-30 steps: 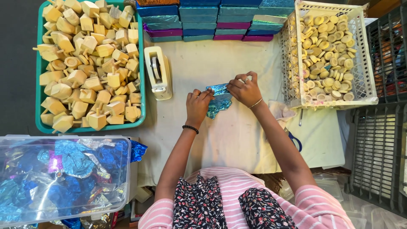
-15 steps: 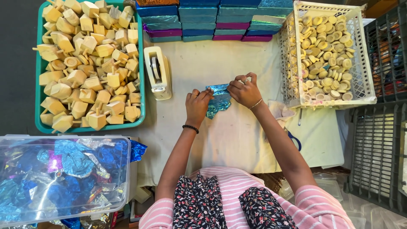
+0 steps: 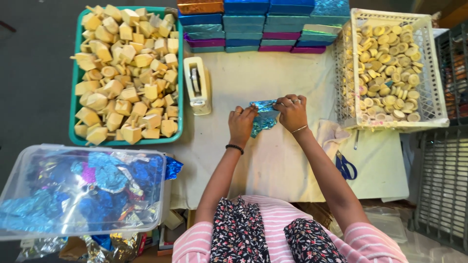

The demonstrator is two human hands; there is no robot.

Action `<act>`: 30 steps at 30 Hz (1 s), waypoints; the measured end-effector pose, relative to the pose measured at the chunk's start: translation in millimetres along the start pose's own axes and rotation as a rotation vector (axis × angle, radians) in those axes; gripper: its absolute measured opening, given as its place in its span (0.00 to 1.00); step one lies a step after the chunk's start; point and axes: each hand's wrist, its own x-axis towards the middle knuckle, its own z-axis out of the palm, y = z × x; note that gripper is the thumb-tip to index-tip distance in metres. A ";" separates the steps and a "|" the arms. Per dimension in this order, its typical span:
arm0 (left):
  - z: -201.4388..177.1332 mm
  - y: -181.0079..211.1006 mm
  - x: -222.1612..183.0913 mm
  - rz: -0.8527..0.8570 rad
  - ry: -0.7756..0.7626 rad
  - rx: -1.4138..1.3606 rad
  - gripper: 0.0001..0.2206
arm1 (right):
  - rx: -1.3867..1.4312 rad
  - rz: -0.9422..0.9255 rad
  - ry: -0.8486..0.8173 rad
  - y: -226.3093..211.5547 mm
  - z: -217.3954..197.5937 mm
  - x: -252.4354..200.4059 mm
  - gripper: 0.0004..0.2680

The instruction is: Wrapping small objects or boxes in decorative blue and silver foil at a packaging station.

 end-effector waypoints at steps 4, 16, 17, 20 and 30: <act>7.3 -1.5 -6.4 -0.028 -0.002 0.021 0.09 | -0.032 0.164 -0.071 -25.5 13.3 18.9 0.08; 43.1 -13.8 -56.5 0.025 -0.071 0.049 0.15 | 0.703 0.471 -0.200 -165.5 106.0 102.5 0.09; 41.4 -12.8 -53.5 0.027 -0.081 0.062 0.14 | 0.704 0.536 -0.271 -172.2 112.2 107.4 0.10; 40.0 -9.2 -44.1 0.022 -0.096 0.103 0.12 | 0.674 0.684 -0.379 -187.0 131.2 117.5 0.12; 24.2 -7.9 -28.5 0.019 -0.138 0.125 0.12 | 0.692 0.836 -0.285 -188.8 167.2 108.4 0.10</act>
